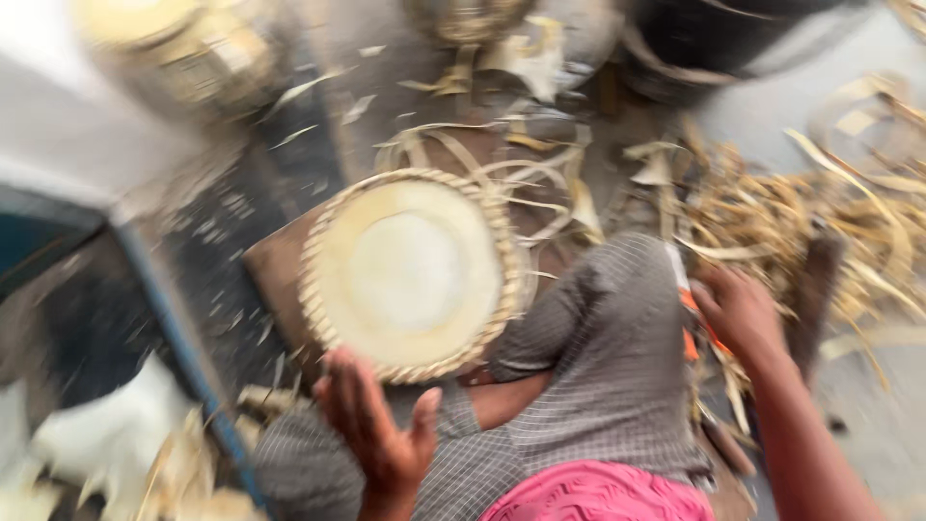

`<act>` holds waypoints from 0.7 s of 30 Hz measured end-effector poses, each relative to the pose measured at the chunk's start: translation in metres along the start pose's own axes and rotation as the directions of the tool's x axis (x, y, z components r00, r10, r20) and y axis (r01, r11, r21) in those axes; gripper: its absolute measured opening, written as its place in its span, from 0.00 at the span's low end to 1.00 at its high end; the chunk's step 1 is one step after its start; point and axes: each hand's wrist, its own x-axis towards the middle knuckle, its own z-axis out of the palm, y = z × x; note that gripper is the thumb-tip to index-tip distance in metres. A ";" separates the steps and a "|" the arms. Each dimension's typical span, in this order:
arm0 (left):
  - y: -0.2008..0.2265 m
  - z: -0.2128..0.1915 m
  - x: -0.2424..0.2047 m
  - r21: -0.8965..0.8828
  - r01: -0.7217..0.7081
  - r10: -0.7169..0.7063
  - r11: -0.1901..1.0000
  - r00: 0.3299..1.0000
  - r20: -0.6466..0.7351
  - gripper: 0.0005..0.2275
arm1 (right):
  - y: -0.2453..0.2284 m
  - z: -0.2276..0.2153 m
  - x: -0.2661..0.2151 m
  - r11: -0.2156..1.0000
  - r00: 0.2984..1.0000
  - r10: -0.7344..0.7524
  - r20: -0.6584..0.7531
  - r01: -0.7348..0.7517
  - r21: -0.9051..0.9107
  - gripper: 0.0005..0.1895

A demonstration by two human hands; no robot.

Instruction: The person sits on the floor and uses a wooden mallet to hammer a woven rim onto a drum head. They then use a pair of scissors to trim the excess woven material around the edge of the drum. Finally, they use a wooden stick to tap the drum head.

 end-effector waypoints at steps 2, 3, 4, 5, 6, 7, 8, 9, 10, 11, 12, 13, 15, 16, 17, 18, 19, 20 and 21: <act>-0.009 0.025 0.009 0.165 -0.105 0.056 0.981 0.958 0.280 0.43 | -0.015 -0.009 0.009 0.999 0.999 0.019 -0.031 -0.018 0.052 0.17; -0.012 0.037 0.009 0.238 -0.178 0.068 0.955 0.911 0.408 0.46 | -0.018 -0.014 0.010 0.998 0.998 0.019 -0.060 -0.015 0.062 0.15; -0.014 0.040 0.006 0.192 -0.164 0.088 0.968 0.932 0.351 0.48 | -0.017 -0.018 0.015 0.997 0.996 0.016 -0.092 -0.009 0.074 0.14; -0.016 0.038 0.000 0.144 -0.149 0.102 0.978 0.950 0.294 0.49 | -0.011 -0.022 0.018 0.992 0.991 0.061 -0.118 -0.047 0.120 0.14; -0.019 0.037 -0.005 0.091 -0.137 0.111 0.986 0.964 0.243 0.51 | 0.001 -0.025 0.014 0.982 0.984 0.112 -0.141 -0.088 0.167 0.14; -0.022 0.040 -0.008 0.086 -0.145 0.117 0.986 0.955 0.272 0.50 | 0.019 -0.027 0.009 0.961 0.959 0.215 -0.186 -0.173 0.218 0.15; -0.025 0.043 -0.009 0.088 -0.153 0.120 0.984 0.948 0.296 0.50 | 0.040 -0.024 0.006 0.930 0.923 0.308 -0.228 -0.243 0.274 0.17; -0.025 0.048 -0.004 0.091 -0.161 0.124 0.983 0.940 0.319 0.49 | 0.064 -0.018 -0.003 0.892 0.877 0.400 -0.266 -0.305 0.333 0.18; -0.025 0.050 -0.002 0.107 -0.157 0.113 0.982 0.934 0.340 0.48 | 0.091 -0.011 -0.012 0.925 0.862 0.377 -0.339 -0.335 0.177 0.20; -0.029 0.048 -0.001 0.123 -0.154 0.101 0.980 0.927 0.360 0.48 | 0.120 -0.004 -0.024 0.931 0.849 0.341 -0.403 -0.366 0.017 0.22; -0.026 0.049 0.000 0.153 -0.136 0.071 0.979 0.927 0.367 0.47 | 0.148 0.006 -0.027 0.916 0.847 0.274 -0.455 -0.374 -0.145 0.25; -0.020 0.048 -0.001 0.140 -0.129 0.075 0.982 0.938 0.339 0.48 | 0.169 0.018 -0.034 0.859 0.835 0.428 -0.346 -0.495 -0.134 0.36; -0.009 0.048 0.002 0.128 -0.115 0.077 0.985 0.960 0.268 0.49 | 0.187 0.031 -0.046 0.817 0.821 0.507 -0.263 -0.555 -0.157 0.42; -0.006 0.045 0.005 0.093 -0.105 0.072 0.990 0.950 0.304 0.48 | 0.189 0.038 -0.059 0.820 0.828 0.509 -0.236 -0.549 -0.159 0.45; -0.006 0.043 0.009 0.058 -0.092 0.067 0.994 0.938 0.340 0.47 | 0.188 0.043 -0.076 0.837 0.846 0.474 -0.245 -0.519 -0.171 0.48; -0.007 0.037 0.014 0.052 -0.061 0.039 0.997 0.934 0.356 0.46 | 0.184 0.046 -0.077 0.869 0.857 0.430 -0.284 -0.478 -0.126 0.51; -0.008 0.034 0.017 0.054 -0.029 0.009 0.998 0.939 0.345 0.45 | 0.175 0.046 -0.073 0.906 0.877 0.337 -0.341 -0.401 -0.136 0.54; -0.008 0.032 0.018 0.068 0.012 -0.034 0.998 0.945 0.324 0.43 | 0.173 0.039 -0.078 0.829 0.813 0.540 -0.217 -0.469 0.305 0.51; -0.011 0.029 0.019 0.080 0.054 -0.076 0.995 0.950 0.302 0.42 | 0.168 0.030 -0.077 0.821 0.811 0.560 -0.168 -0.517 0.242 0.53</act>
